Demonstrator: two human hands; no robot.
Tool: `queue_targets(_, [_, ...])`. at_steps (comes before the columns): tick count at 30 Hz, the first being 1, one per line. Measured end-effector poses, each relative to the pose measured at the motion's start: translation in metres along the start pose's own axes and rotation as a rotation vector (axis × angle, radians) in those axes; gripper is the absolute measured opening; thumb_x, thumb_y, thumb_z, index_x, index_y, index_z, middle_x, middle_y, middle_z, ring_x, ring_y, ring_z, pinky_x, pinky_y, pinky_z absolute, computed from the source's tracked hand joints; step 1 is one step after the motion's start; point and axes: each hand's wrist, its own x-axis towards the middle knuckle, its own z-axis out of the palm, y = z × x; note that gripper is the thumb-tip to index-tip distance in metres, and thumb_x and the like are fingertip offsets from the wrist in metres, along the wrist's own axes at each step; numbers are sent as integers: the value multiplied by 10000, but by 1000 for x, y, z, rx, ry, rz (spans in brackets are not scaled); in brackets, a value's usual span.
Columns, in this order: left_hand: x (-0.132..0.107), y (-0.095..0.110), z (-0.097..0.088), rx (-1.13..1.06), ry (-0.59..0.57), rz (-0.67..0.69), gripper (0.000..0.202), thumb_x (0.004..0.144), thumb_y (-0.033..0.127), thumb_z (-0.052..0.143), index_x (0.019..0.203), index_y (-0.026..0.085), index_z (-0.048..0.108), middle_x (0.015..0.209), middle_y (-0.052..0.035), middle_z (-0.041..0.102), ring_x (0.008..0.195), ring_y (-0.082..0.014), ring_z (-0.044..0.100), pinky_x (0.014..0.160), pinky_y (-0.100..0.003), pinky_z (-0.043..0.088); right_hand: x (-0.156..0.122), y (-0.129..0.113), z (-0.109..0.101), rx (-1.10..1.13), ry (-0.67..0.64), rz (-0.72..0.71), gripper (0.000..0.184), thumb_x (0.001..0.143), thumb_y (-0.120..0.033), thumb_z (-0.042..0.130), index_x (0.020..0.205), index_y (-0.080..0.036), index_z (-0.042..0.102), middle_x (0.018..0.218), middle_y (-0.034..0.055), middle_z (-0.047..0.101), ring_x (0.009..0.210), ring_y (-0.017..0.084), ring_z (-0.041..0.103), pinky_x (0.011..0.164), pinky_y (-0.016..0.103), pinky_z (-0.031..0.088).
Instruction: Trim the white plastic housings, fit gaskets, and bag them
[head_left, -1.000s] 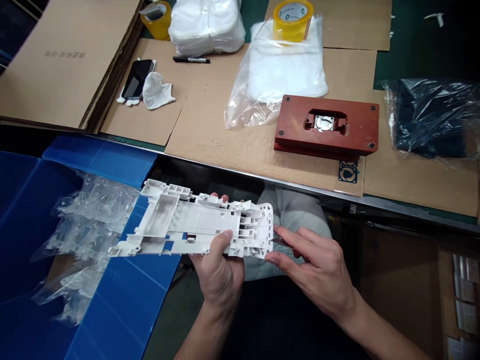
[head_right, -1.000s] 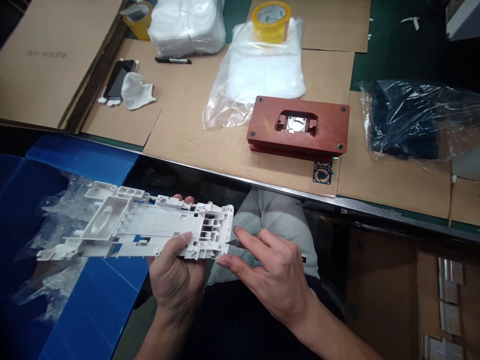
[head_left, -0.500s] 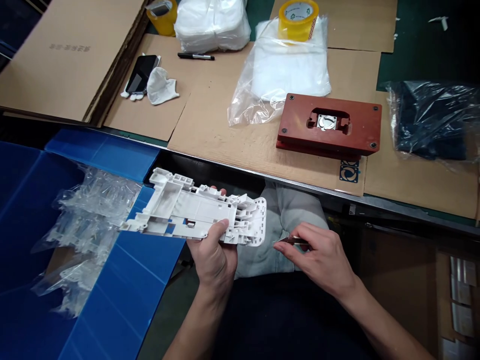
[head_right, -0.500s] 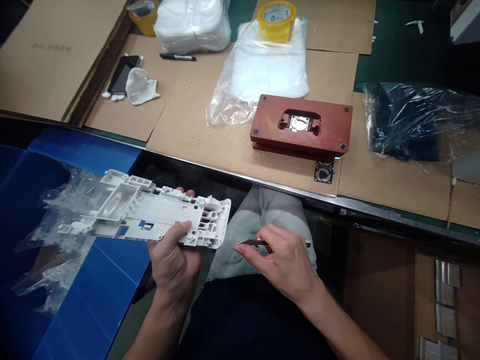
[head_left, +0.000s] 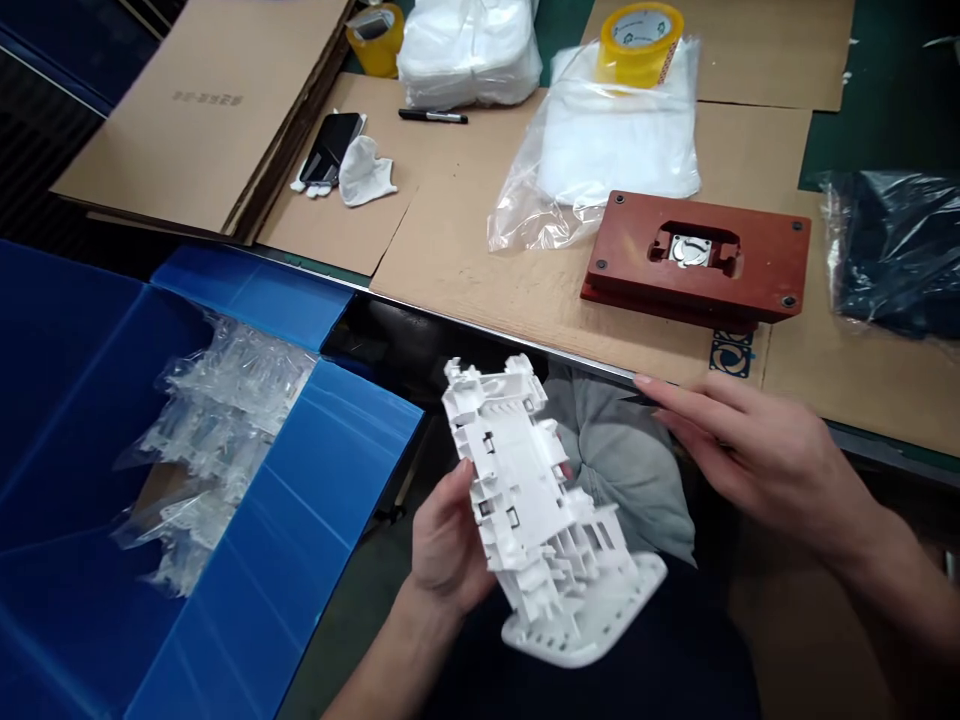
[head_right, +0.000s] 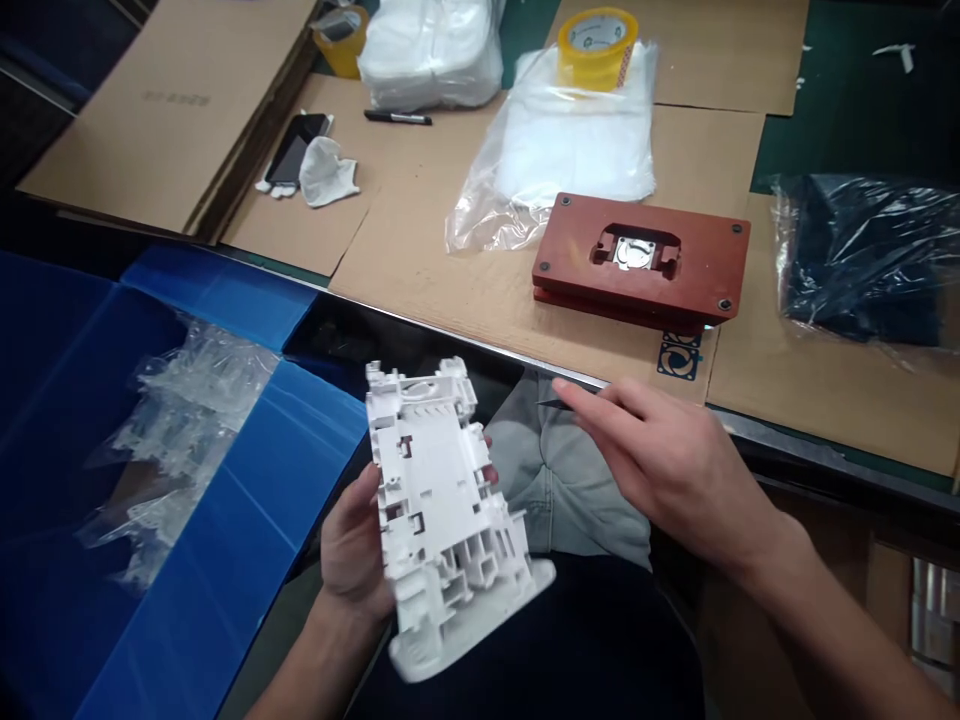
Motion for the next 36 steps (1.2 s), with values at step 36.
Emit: queue_targets(36, [-8,-9,4,-34,3,-431,857,713,859,559,1268,218,682,1019,-108,765,834,-255,716,748,-347,566,58,2,-5,92,-414,-213,376,921,-575,619,1012,-229,736,790,19,698,645,145,593,545,276,277])
